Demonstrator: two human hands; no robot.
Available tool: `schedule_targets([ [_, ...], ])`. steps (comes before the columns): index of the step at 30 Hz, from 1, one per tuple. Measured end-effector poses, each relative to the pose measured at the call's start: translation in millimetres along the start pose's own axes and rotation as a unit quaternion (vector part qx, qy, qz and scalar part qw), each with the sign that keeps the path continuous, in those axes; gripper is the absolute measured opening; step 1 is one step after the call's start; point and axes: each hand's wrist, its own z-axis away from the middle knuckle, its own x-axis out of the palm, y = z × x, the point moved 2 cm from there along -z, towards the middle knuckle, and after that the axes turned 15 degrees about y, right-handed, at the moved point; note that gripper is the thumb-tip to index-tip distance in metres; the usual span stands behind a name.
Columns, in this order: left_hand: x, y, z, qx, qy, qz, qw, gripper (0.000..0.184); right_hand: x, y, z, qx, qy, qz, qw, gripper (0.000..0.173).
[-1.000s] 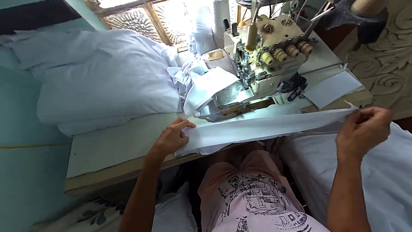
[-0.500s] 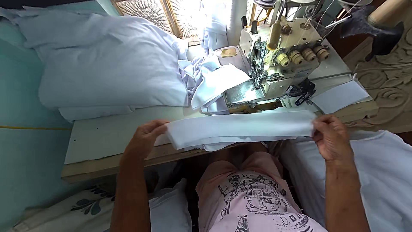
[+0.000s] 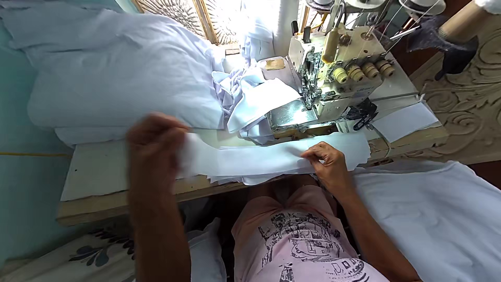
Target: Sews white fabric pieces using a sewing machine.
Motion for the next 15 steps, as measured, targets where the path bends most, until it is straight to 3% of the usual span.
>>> schedule_targets([
  [2, 56, -12, 10, -0.022, -0.124, 0.039, 0.991, 0.018, -2, -2, 2, -0.014, 0.020, 0.008, 1.000, 0.016],
  [4, 99, -26, 22, -0.040, -0.240, 0.005, 0.970, 0.024, -4, -5, 3, -0.030, 0.036, 0.020, 0.999, 0.018],
  [6, 130, -34, 30, -0.045, -0.282, -0.050, 0.957, 0.025, -5, -8, 4, -0.045, 0.042, 0.027, 0.998, 0.021],
  [10, 152, -43, 32, -0.048, -0.234, -0.072, 0.968, 0.006, -4, -9, 7, -0.069, 0.042, 0.011, 0.997, 0.028],
  [15, 146, -41, 27, 0.031, -0.167, -0.088, 0.982, 0.009, 2, -17, 10, -0.086, 0.052, -0.036, 0.994, 0.033],
])
